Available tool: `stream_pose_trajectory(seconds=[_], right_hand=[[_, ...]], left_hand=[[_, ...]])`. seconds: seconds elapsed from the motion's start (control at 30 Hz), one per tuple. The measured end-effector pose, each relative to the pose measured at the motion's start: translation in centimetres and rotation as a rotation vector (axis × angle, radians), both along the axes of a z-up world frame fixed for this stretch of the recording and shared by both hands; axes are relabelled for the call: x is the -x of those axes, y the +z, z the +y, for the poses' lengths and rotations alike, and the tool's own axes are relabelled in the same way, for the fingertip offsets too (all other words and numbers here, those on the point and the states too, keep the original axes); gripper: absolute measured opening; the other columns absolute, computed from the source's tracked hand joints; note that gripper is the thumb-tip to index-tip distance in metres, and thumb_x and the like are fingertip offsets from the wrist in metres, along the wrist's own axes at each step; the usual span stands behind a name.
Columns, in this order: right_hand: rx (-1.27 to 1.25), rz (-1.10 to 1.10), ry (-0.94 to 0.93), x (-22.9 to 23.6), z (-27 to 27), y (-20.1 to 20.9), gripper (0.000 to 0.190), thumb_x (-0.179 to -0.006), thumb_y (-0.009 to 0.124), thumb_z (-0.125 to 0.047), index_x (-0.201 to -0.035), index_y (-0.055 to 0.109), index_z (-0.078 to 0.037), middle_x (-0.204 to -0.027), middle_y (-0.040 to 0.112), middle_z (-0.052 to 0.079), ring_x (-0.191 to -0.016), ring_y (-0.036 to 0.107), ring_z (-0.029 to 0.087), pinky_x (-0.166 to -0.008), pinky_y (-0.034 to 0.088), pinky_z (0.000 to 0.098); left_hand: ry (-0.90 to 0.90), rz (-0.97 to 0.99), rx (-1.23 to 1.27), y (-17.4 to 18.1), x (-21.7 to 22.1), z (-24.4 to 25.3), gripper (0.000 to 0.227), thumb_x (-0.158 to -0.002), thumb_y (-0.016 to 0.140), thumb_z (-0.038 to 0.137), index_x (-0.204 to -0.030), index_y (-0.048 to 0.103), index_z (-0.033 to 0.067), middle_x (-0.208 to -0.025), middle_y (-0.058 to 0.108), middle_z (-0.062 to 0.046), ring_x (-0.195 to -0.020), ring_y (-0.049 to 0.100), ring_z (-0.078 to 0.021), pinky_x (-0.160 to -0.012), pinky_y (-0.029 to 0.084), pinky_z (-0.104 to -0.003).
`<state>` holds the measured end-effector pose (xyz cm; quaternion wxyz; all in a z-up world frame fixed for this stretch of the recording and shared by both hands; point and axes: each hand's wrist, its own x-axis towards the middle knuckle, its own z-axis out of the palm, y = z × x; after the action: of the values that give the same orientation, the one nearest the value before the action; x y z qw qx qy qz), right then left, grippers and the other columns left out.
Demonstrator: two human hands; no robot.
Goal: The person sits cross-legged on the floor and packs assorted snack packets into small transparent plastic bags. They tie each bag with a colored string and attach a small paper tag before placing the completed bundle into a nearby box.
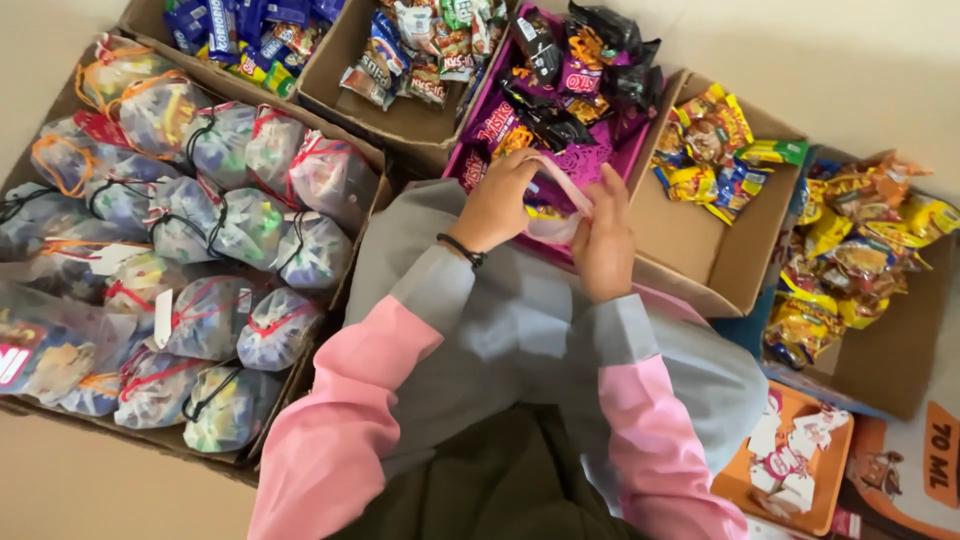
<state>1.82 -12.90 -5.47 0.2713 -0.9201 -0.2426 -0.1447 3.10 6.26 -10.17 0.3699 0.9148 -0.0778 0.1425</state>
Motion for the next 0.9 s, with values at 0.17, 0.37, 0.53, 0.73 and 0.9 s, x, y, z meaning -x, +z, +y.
stream_pose_trajectory(seconds=[0.17, 0.37, 0.53, 0.73, 0.9], right_hand=[[0.069, -0.087, 0.118, -2.3, 1.1, -2.1, 0.031, -0.091, 0.058, 0.004, -0.108, 0.072, -0.019, -0.157, 0.048, 0.010, -0.114, 0.069, 0.037, -0.087, 0.060, 0.0445], [-0.070, 0.129, 0.066, -5.3, 2.0, -3.2, 0.050, -0.084, 0.056, 0.011, -0.124, 0.075, -0.014, -0.128, 0.068, 0.013, -0.118, 0.067, 0.037, -0.097, 0.055, 0.0448], [-0.189, 0.209, 0.078, -7.1, 2.7, -3.1, 0.043, -0.090, 0.050, 0.012, -0.130, 0.066, 0.005, -0.128, 0.065, 0.022, -0.121, 0.063, 0.036, -0.109, 0.048, 0.0423], [-0.136, 0.263, 0.069, -7.4, 3.9, -2.0, 0.041, -0.095, 0.070, -0.010, -0.132, 0.061, 0.003, -0.126, 0.063, 0.018, -0.116, 0.063, 0.033, -0.101, 0.049, 0.0418], [-0.121, 0.363, 0.045, -7.0, 2.9, -2.6, 0.062, -0.084, 0.062, -0.001, -0.145, 0.049, 0.002, -0.135, 0.054, 0.020, -0.096, 0.061, 0.028, -0.101, 0.047, 0.0402]], left_hand=[[-0.169, 0.150, 0.067, -3.7, -3.7, 3.5, 0.057, -0.063, 0.060, -0.008, -0.119, 0.069, 0.0030, -0.133, 0.062, -0.011, -0.121, 0.063, -0.0360, -0.105, 0.049, -0.042], [-0.208, 0.389, 0.264, 4.0, -5.6, 10.2, 0.034, -0.089, 0.061, 0.009, -0.121, 0.073, 0.0065, -0.128, 0.066, -0.019, -0.126, 0.059, -0.0412, -0.108, 0.046, -0.048], [0.411, 0.669, 0.141, -1.4, -12.0, 17.0, 0.028, -0.102, 0.055, 0.029, -0.122, 0.067, 0.0128, -0.127, 0.068, -0.008, -0.113, 0.065, -0.0225, -0.095, 0.057, -0.037], [0.706, 0.773, 0.082, -12.2, -16.6, 19.9, 0.062, -0.104, 0.069, 0.056, -0.062, 0.039, 0.0201, -0.050, 0.032, 0.002, -0.042, 0.030, -0.0164, -0.040, 0.025, -0.033], [0.827, 0.728, 0.319, -14.1, -17.3, 20.0, 0.054, -0.090, 0.073, 0.019, -0.059, 0.030, 0.0209, -0.052, 0.034, 0.001, -0.046, 0.036, -0.0162, -0.044, 0.028, -0.033]])
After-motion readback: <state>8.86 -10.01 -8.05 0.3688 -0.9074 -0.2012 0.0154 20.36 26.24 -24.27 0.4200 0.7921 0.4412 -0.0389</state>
